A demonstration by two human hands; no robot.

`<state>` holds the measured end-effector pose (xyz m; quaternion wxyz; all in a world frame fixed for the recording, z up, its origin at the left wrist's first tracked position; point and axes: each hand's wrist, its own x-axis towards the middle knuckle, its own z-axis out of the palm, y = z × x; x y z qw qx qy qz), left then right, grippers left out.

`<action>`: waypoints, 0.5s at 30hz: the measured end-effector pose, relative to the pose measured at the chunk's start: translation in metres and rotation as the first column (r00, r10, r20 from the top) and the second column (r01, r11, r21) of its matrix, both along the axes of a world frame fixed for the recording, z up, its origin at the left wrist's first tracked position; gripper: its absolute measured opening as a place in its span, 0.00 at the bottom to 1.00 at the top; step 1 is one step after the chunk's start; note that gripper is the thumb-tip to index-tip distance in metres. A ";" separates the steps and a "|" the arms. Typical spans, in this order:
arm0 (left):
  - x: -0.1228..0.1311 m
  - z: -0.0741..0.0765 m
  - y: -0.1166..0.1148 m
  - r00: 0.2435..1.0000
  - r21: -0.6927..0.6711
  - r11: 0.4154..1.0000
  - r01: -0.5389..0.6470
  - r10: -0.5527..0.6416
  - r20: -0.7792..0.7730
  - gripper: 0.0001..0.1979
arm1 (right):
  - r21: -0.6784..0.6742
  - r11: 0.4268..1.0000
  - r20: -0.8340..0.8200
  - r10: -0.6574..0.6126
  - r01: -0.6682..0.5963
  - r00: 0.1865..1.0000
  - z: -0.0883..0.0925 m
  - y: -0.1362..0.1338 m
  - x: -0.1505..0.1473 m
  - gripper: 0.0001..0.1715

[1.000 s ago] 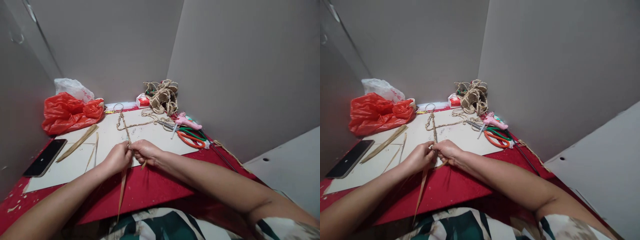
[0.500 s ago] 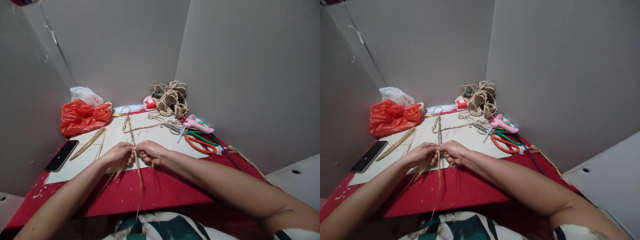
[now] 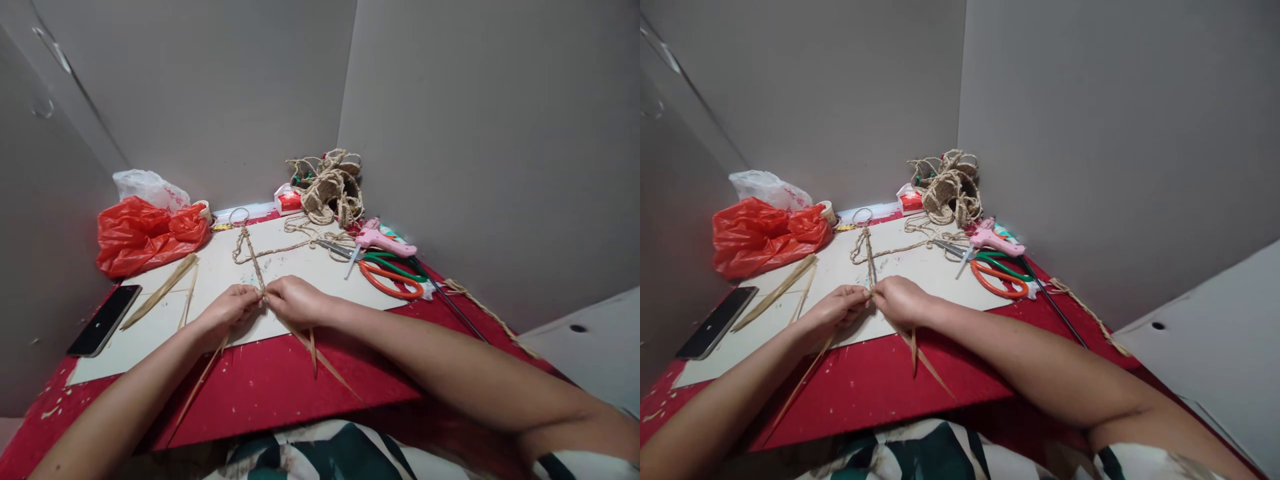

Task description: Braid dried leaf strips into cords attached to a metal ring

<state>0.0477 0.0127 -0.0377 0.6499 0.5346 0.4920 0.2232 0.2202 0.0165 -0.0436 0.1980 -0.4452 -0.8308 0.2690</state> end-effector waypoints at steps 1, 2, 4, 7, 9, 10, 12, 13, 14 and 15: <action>0.000 -0.001 0.001 1.000 -0.007 1.000 0.006 -0.005 0.010 0.15 | 0.050 0.999 0.061 -0.009 0.006 0.998 0.001 -0.002 0.000 0.14; 0.000 -0.002 0.001 1.000 -0.014 1.000 0.009 -0.009 0.019 0.15 | 0.080 0.997 0.110 -0.017 0.008 0.994 0.003 -0.004 0.000 0.15; 0.001 -0.002 0.001 1.000 -0.023 1.000 0.001 0.000 0.031 0.14 | 0.093 0.996 0.172 -0.015 -0.001 0.985 0.005 -0.006 0.003 0.16; 0.005 -0.001 -0.002 0.999 0.007 0.999 -0.045 0.045 0.001 0.13 | 0.068 0.997 0.215 0.028 -0.044 0.976 0.010 -0.006 0.009 0.18; 0.009 0.001 -0.005 0.996 0.032 0.997 -0.076 0.077 -0.033 0.13 | 0.046 0.997 0.223 0.042 -0.053 0.974 0.014 -0.004 0.013 0.17; 0.012 0.002 -0.007 0.995 0.039 0.995 -0.092 0.094 -0.042 0.13 | 0.034 0.998 0.215 0.042 -0.051 0.976 0.017 -0.004 0.014 0.17; 0.015 0.005 -0.009 0.993 0.051 0.992 -0.114 0.116 -0.036 0.14 | -0.036 0.998 0.158 0.053 -0.048 0.986 0.022 -0.004 0.015 0.16; 0.017 0.006 -0.010 0.992 0.060 0.991 -0.119 0.121 -0.028 0.13 | -0.103 0.993 0.105 0.063 -0.052 0.992 0.024 -0.005 0.015 0.15; 0.018 0.006 -0.011 0.993 0.070 0.991 -0.118 0.119 -0.021 0.13 | -0.184 0.981 0.043 0.066 -0.057 0.997 0.025 -0.007 0.013 0.15; 0.019 0.007 -0.012 0.994 0.079 0.991 -0.110 0.112 -0.015 0.13 | -0.263 0.963 -0.020 0.054 -0.058 0.998 0.025 -0.009 0.011 0.15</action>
